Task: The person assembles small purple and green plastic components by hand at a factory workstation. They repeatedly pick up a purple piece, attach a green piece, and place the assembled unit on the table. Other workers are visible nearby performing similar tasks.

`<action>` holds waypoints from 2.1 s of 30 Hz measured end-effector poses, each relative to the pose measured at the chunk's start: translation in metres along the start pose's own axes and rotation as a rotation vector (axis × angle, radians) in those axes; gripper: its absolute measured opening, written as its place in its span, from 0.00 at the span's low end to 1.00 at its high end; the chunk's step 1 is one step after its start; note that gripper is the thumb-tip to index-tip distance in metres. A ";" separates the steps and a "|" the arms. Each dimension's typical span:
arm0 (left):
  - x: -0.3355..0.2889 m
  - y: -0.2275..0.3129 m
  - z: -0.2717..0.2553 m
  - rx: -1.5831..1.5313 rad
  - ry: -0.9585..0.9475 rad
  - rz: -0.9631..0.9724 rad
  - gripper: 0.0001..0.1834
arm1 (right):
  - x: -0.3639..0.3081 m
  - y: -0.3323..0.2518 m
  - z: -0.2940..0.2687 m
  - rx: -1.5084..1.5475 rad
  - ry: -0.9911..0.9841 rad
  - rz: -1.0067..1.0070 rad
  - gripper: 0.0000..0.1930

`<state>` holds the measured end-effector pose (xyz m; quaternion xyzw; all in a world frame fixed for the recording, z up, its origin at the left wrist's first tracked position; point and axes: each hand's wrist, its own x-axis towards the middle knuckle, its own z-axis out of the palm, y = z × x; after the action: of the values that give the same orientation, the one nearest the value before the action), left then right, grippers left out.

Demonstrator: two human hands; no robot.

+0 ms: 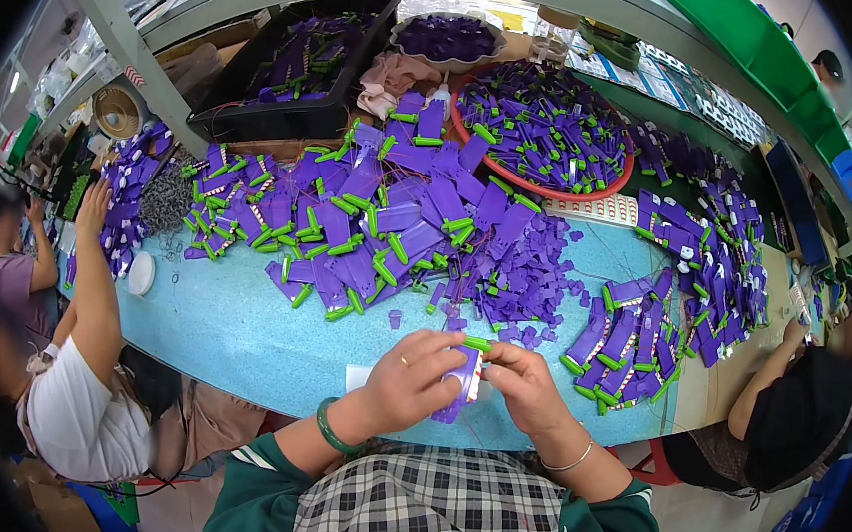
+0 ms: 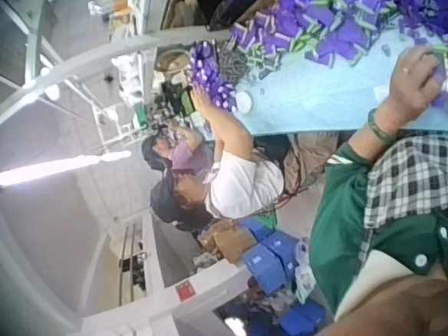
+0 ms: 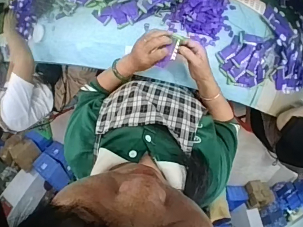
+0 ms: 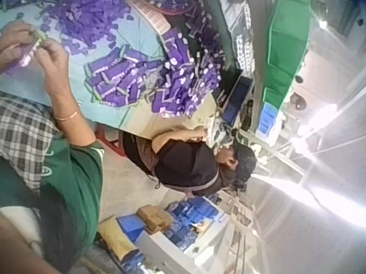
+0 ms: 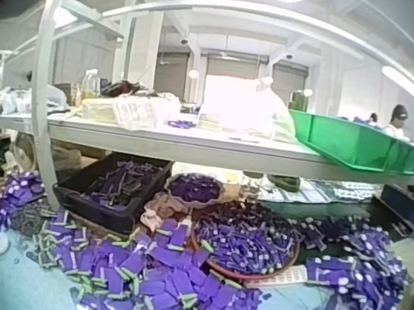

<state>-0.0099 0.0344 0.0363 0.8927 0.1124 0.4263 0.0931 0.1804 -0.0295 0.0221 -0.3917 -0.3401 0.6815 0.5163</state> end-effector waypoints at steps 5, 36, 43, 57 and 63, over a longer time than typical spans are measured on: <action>-0.009 0.002 0.011 0.010 0.058 0.178 0.10 | 0.003 0.001 0.001 0.030 -0.017 0.060 0.05; 0.000 -0.018 0.031 -0.344 -0.093 -0.539 0.05 | -0.023 0.028 -0.028 -0.559 0.213 -0.199 0.10; -0.008 -0.056 0.034 0.377 -0.359 -0.666 0.08 | -0.016 0.026 -0.021 -0.349 0.153 -0.250 0.12; -0.015 -0.008 0.008 -1.442 -0.294 -1.097 0.11 | -0.007 0.012 -0.015 -0.250 -0.140 -0.277 0.13; -0.024 0.013 0.034 -1.021 0.093 -0.825 0.16 | -0.008 0.034 -0.008 0.546 -0.020 0.095 0.12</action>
<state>0.0034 0.0125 0.0011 0.6007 0.2329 0.3936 0.6558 0.1743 -0.0451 -0.0098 -0.2468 -0.1299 0.7752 0.5669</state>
